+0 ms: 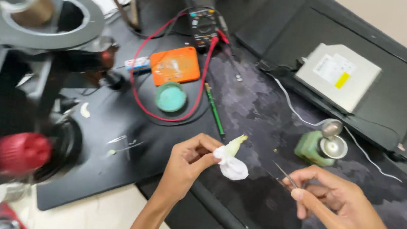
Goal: The person wipes a component with a tissue, then pries open an Acer laptop lid with a metal spudger and removes the screen assembly. They lift out the blue motherboard, detach the CPU from its socket, and use tweezers to clean and handle the CPU pins over the workbench.
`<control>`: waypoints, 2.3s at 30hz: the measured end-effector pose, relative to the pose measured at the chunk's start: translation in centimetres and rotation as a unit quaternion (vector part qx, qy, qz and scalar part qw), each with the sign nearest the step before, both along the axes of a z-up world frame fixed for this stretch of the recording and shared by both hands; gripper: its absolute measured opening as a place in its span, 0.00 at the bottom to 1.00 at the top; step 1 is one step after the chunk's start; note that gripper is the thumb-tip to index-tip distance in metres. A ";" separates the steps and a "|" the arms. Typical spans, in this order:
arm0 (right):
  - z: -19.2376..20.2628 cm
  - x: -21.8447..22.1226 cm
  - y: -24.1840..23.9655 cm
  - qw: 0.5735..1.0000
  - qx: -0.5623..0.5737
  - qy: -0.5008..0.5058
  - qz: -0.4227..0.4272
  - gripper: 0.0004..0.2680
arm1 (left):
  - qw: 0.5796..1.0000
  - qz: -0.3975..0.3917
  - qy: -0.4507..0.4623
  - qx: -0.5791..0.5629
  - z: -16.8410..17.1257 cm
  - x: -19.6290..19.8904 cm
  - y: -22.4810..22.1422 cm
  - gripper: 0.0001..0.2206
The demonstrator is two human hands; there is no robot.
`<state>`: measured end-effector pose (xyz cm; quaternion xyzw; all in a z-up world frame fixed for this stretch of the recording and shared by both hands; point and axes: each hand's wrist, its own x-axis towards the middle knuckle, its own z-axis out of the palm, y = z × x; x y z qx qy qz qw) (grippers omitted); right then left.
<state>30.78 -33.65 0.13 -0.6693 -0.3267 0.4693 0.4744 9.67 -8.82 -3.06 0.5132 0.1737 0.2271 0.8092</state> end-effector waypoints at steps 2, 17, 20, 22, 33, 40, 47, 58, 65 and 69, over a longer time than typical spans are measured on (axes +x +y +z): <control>1.9 1.6 -1.7 0.993 -0.064 -0.086 -0.052 0.08 | 1.000 -0.030 0.003 -0.007 -0.8 0.7 -1.1 0.01; 6.8 4.0 -2.0 0.881 -0.161 -0.444 -0.036 0.15 | 0.992 -0.113 0.051 -0.015 -3.4 3.7 -4.4 0.02; 6.7 3.9 -1.9 0.873 -0.105 -0.475 -0.026 0.16 | 0.992 -0.111 0.042 -0.040 -4.1 3.9 -4.3 0.02; 6.6 3.8 -1.8 0.872 -0.104 -0.478 -0.019 0.17 | 0.992 -0.109 0.036 -0.050 -4.3 3.7 -4.2 0.02; 6.7 3.1 -1.9 0.860 -0.123 -0.494 -0.032 0.18 | 0.990 -0.116 0.022 -0.080 -3.9 3.7 -4.1 0.06; 7.2 2.7 -1.3 0.848 -0.196 -0.492 -0.022 0.20 | 0.988 -0.123 -0.006 -0.092 -3.2 3.6 -4.1 0.03; 7.1 2.6 -1.4 0.841 -0.171 -0.513 -0.018 0.20 | 0.953 -0.037 0.035 0.297 -0.2 3.2 -8.8 0.05; 4.6 0.7 -3.8 0.893 -0.111 -0.416 -0.132 0.14 | 0.860 -0.063 0.067 0.502 -0.6 3.6 -10.6 0.07; 0.6 -1.5 -2.9 0.998 0.054 -0.016 -0.037 0.08 | 0.990 -0.078 0.062 0.101 0.8 3.7 -8.0 0.05; 2.5 -2.6 -0.5 0.994 -0.041 0.075 -0.071 0.08 | 0.997 -0.070 -0.006 -0.024 1.4 3.4 -7.1 0.12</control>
